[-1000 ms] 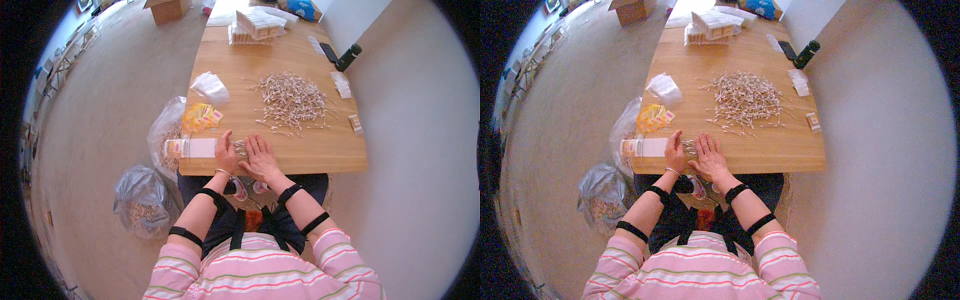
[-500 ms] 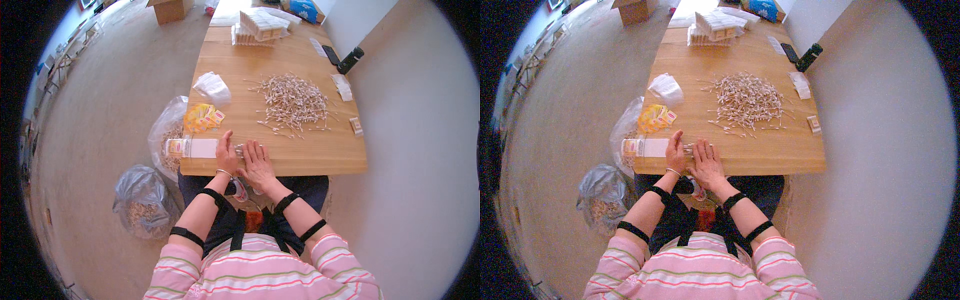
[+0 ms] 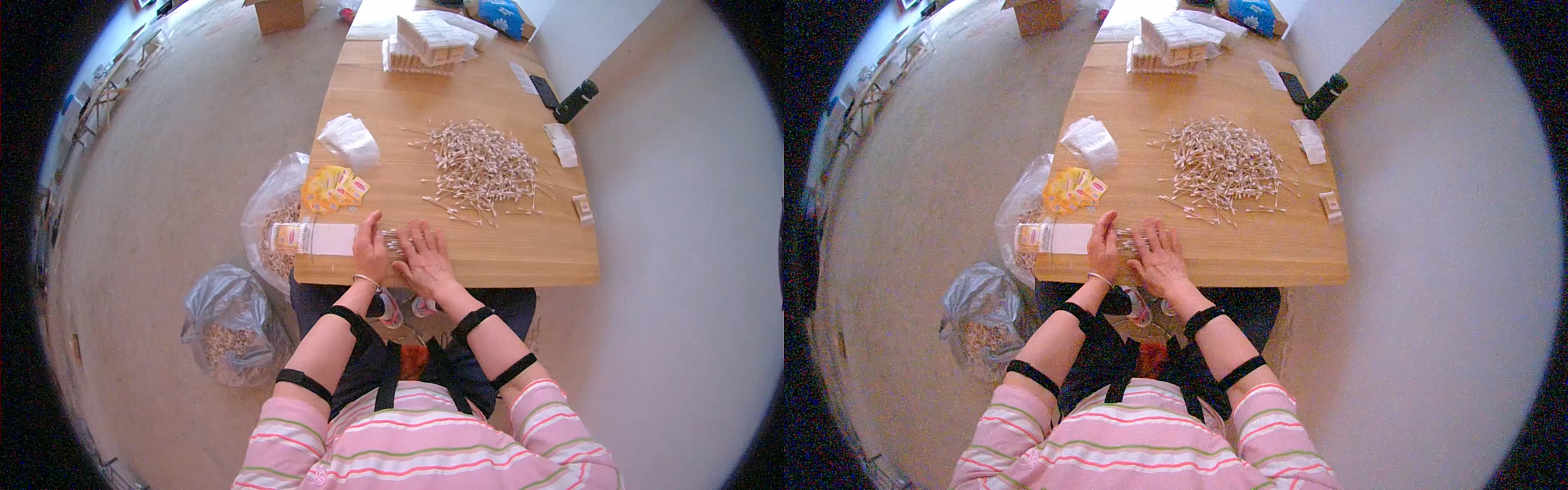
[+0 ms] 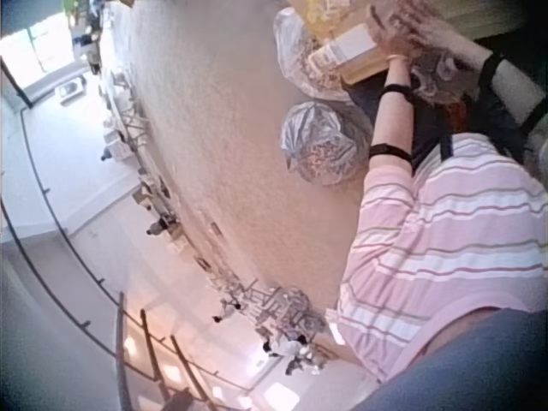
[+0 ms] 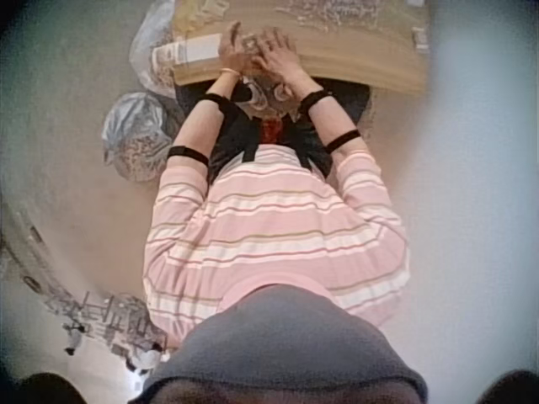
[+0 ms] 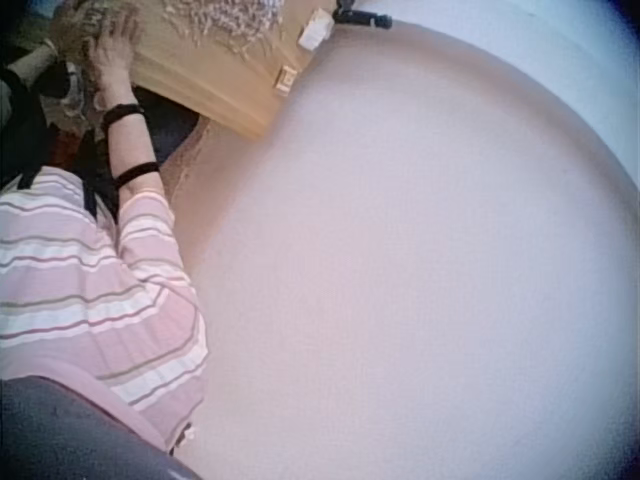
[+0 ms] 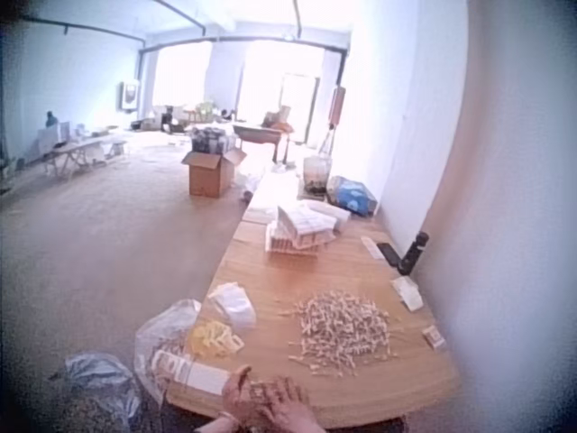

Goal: The person is seen picking up cotton swabs from a pile and placing them neatly on a white paper on a table.

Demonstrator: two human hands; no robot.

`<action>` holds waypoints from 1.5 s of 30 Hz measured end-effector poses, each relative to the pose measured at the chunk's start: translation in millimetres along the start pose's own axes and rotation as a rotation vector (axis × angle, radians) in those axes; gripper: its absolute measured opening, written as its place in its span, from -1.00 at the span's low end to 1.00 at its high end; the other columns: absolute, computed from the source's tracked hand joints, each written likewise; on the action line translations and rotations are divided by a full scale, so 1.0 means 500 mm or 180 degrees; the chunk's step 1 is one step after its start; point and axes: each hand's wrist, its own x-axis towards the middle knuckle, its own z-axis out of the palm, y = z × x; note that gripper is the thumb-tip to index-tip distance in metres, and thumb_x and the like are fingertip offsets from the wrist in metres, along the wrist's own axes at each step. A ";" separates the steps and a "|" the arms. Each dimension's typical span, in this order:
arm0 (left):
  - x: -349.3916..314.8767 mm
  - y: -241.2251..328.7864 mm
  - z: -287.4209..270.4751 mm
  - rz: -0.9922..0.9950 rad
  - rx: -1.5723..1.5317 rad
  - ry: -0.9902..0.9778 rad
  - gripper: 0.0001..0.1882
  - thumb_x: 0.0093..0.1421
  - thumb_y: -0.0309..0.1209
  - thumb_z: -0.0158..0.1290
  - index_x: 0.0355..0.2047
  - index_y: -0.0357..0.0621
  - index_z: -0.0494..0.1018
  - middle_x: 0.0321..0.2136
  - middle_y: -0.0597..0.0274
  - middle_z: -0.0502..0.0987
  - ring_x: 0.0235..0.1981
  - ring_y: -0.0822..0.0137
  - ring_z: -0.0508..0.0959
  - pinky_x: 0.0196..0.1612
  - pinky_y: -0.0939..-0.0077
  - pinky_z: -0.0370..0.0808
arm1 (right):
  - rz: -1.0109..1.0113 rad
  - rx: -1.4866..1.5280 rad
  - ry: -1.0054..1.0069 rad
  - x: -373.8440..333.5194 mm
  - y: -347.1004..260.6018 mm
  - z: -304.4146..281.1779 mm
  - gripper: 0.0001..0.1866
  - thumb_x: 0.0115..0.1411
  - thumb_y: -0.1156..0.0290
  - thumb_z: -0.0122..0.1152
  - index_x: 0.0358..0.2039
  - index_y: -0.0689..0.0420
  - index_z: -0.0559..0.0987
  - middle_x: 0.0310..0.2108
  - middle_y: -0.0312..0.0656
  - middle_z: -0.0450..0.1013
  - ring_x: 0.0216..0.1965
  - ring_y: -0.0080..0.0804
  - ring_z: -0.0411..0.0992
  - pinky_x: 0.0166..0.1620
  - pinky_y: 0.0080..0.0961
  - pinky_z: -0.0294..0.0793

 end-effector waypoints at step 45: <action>0.010 0.035 -0.031 0.1109 0.1736 -0.1600 -0.39 0.02 -0.31 0.16 0.07 -0.18 0.26 0.09 0.03 0.29 0.21 0.02 0.15 0.26 0.18 0.06 | 0.1930 0.0009 0.1526 0.009 0.160 -0.006 -0.77 -0.02 0.35 0.21 -0.30 0.05 0.50 -0.24 -0.21 0.36 -0.10 -0.19 0.27 -0.04 -0.19 0.25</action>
